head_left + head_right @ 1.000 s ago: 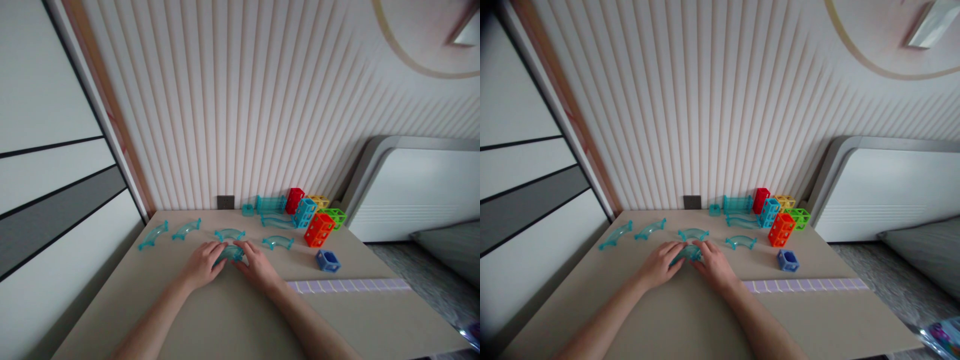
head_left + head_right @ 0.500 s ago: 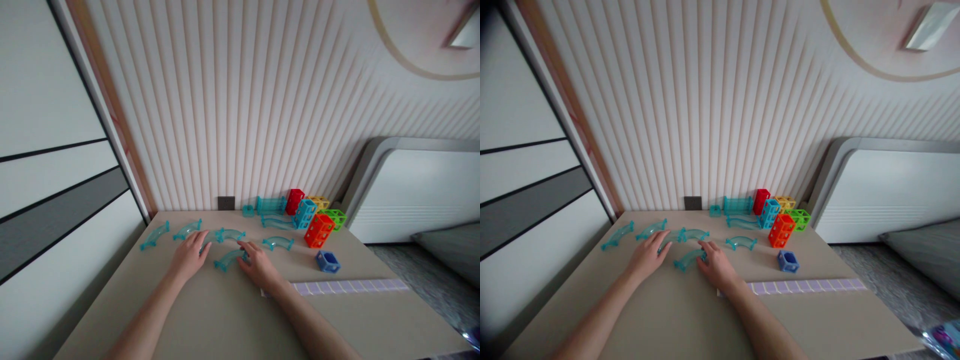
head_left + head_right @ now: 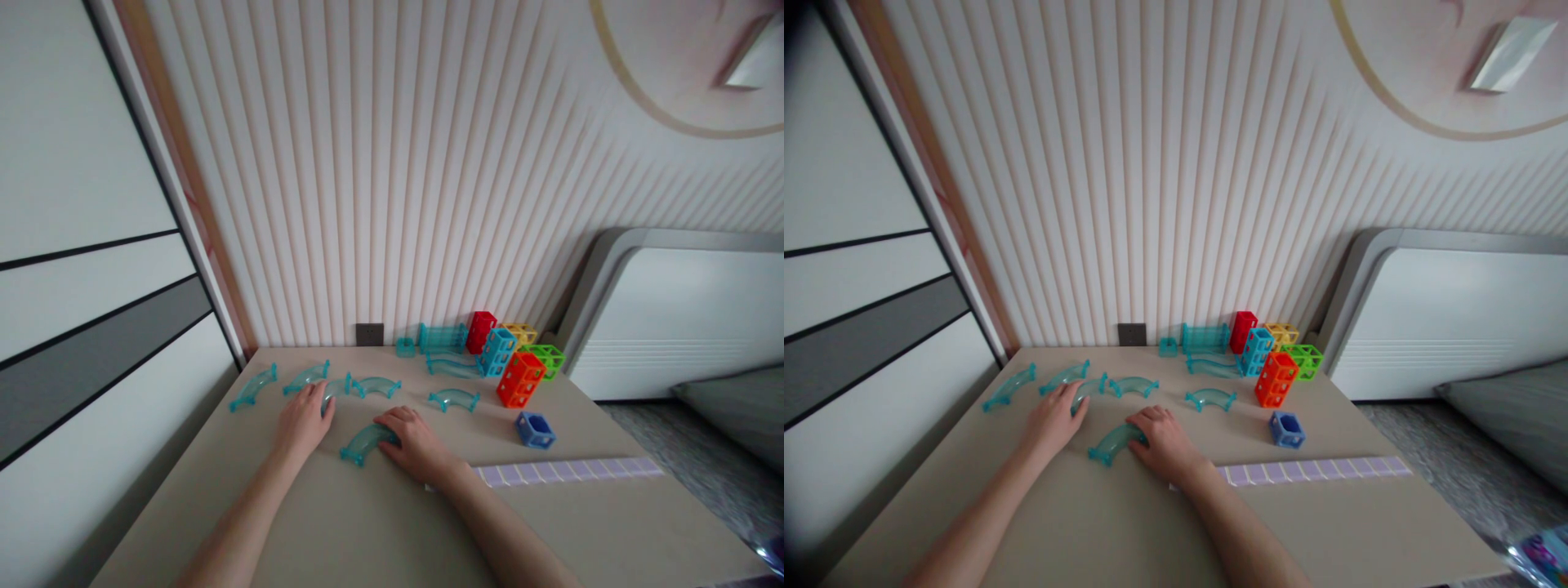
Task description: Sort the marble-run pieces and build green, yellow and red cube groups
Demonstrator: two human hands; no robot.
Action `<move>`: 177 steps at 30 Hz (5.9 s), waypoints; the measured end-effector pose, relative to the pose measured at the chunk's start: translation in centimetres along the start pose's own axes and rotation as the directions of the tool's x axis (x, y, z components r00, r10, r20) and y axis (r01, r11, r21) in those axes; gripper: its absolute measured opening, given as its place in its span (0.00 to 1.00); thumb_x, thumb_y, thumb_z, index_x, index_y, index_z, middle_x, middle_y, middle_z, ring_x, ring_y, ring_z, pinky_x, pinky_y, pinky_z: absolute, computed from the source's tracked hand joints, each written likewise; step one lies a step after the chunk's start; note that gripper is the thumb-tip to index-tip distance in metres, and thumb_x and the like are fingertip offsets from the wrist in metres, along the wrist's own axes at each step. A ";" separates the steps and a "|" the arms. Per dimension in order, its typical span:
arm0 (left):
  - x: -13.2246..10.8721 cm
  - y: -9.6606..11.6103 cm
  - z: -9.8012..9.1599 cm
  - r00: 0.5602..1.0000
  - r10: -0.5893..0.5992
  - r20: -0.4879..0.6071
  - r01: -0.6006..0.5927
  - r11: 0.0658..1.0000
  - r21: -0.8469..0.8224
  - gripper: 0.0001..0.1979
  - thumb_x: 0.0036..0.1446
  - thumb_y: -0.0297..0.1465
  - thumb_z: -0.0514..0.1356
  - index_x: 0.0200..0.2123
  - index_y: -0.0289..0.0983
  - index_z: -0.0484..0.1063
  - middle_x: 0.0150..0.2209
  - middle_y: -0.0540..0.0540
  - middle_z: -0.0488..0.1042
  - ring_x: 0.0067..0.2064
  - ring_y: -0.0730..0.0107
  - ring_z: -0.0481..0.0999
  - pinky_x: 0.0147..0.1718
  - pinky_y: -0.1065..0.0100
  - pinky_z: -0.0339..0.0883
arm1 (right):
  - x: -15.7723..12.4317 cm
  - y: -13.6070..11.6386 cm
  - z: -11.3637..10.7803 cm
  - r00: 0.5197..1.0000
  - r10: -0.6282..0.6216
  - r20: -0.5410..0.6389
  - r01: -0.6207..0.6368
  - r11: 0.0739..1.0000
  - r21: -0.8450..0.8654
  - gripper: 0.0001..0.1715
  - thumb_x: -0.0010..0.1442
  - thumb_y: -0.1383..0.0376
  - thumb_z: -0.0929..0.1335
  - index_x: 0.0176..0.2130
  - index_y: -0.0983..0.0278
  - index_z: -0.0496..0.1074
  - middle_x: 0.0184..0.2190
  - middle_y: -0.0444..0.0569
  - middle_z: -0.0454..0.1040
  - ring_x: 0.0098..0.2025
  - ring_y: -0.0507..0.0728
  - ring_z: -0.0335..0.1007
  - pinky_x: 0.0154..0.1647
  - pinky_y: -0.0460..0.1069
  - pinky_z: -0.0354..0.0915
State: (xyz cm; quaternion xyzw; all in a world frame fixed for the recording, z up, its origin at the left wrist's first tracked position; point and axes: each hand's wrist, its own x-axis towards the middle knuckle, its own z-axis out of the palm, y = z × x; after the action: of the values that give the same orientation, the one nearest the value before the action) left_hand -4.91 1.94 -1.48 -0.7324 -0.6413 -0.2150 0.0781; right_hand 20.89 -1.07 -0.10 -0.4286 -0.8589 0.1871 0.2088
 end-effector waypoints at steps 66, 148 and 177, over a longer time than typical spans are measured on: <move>-7.3 -13.0 -1.1 0.990 0.018 -0.137 0.003 0.988 0.153 0.21 0.64 0.41 0.51 0.47 0.32 0.75 0.46 0.34 0.76 0.47 0.50 0.78 0.47 0.54 0.73 | 8.1 -6.6 1.7 0.963 -0.193 -0.188 0.122 0.935 -0.332 0.16 0.63 0.64 0.70 0.51 0.63 0.75 0.47 0.54 0.79 0.47 0.64 0.74 0.47 0.58 0.71; -4.7 9.7 -2.4 0.886 0.365 0.285 0.375 -0.204 -0.904 0.41 0.63 0.45 0.61 0.69 0.47 0.40 0.39 0.45 0.77 0.34 0.62 0.82 0.34 0.60 0.75 | -0.8 -1.8 1.5 0.678 0.444 -0.586 0.191 0.664 0.723 0.30 0.69 0.52 0.64 0.64 0.55 0.53 0.56 0.53 0.70 0.56 0.60 0.69 0.60 0.58 0.65; -4.9 9.7 -0.8 0.859 0.292 0.420 0.507 -0.377 -0.775 0.23 0.63 0.49 0.59 0.54 0.40 0.65 0.36 0.45 0.80 0.33 0.61 0.83 0.32 0.64 0.74 | 13.0 2.9 -1.9 0.841 0.468 -0.269 -0.393 0.873 0.290 0.36 0.62 0.63 0.66 0.65 0.67 0.51 0.44 0.57 0.79 0.43 0.61 0.78 0.43 0.52 0.68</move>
State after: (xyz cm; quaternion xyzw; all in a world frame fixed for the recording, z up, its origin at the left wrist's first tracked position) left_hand 3.89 -4.40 -1.19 -0.4162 -0.2427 -0.4662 -0.7420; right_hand 16.72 11.45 2.65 -0.6105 -0.6655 0.2501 0.3490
